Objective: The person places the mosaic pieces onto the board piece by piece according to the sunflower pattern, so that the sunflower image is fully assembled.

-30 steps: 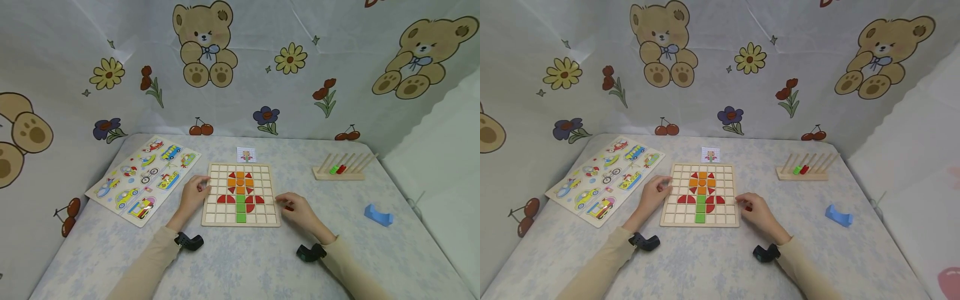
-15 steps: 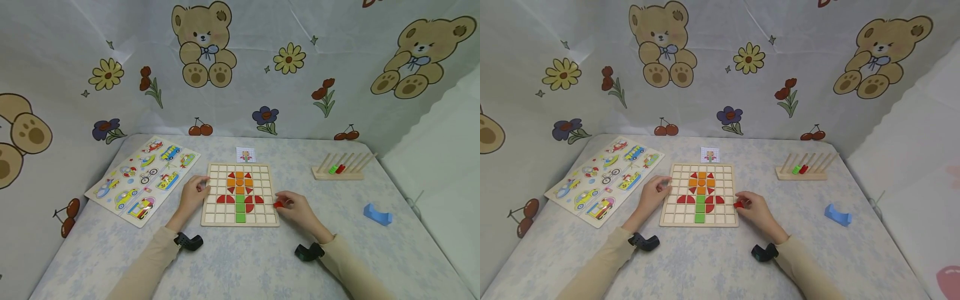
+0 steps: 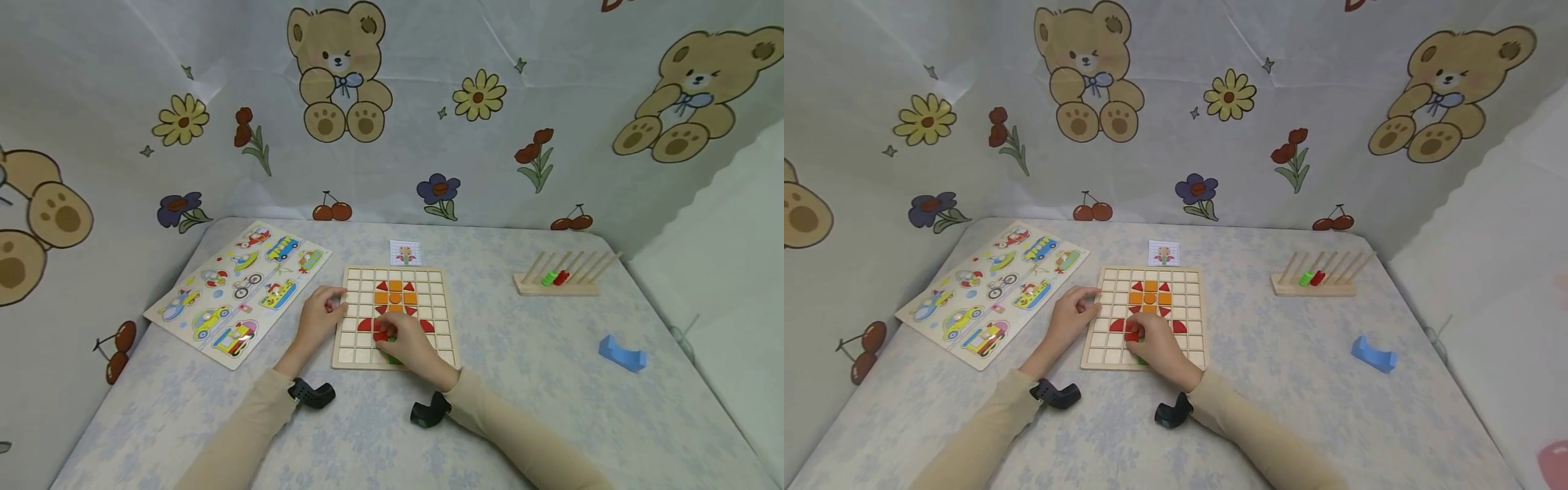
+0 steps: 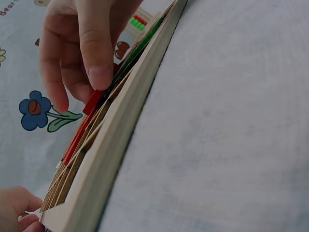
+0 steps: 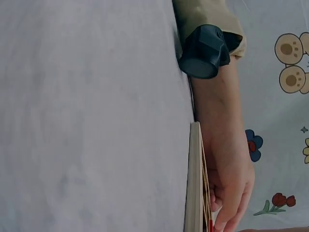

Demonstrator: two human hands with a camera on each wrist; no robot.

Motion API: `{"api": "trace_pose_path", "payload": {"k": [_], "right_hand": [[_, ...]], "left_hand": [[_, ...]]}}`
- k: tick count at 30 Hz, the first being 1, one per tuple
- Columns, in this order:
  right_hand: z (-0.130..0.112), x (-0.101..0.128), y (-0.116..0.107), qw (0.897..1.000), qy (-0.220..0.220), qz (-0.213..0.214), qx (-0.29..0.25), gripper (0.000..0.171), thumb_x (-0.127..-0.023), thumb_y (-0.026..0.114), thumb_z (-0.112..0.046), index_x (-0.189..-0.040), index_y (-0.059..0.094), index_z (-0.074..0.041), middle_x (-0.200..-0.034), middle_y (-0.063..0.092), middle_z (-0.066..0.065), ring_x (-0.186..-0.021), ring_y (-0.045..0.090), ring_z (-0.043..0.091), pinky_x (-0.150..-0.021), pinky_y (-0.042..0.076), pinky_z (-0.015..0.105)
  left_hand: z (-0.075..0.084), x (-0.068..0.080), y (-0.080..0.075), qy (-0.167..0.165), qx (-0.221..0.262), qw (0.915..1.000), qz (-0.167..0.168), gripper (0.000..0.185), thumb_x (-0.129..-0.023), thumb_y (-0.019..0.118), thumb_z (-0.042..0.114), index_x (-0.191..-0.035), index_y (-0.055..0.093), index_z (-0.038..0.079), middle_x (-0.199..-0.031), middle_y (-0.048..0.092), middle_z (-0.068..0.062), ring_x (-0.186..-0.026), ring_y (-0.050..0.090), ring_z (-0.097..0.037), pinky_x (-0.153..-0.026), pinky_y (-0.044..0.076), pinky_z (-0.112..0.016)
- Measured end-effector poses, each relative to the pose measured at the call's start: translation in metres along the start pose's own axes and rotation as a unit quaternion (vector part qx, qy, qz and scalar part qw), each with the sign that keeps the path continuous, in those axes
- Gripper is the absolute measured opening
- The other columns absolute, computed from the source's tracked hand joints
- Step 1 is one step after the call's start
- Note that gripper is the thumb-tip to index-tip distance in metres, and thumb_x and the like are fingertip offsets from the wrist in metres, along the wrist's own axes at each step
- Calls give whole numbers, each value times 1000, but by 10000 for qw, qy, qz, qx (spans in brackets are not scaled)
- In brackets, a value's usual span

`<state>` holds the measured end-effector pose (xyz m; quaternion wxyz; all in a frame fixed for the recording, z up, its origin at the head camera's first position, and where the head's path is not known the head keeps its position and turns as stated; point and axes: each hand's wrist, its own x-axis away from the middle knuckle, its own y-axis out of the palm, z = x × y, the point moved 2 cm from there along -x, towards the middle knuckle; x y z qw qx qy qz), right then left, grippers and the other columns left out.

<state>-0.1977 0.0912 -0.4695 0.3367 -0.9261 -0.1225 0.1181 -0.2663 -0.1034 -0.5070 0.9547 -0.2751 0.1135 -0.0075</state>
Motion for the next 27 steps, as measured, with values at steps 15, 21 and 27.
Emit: {"api": "trace_pose_path", "payload": {"k": [15,21,27], "right_hand": [[2,1,5,9990,-449,-35,34,27,-79,75,-6,-104,68,-1,-93,67,10,-81,60,19,-74,51,28],[4,-3,8,9978,-651,-3,128,27,-80,74,-6,-106,68,0,-94,67,9,-81,59,18,-73,50,26],[5,-3,8,9974,-715,-9,112,24,-80,74,-4,-102,69,-1,-92,67,8,-80,59,18,-71,50,26]], "left_hand": [[1,2,-2,50,9,10000,15,27,-86,68,13,-113,68,8,-96,62,-8,-66,47,-12,-61,39,-20],[0,1,-3,28,67,10000,46,27,-86,68,11,-112,68,7,-97,62,-8,-66,46,-11,-59,38,-20],[-1,1,-2,77,10,9999,69,26,-85,69,11,-111,69,7,-96,62,-7,-66,46,-9,-60,38,-19]]}}
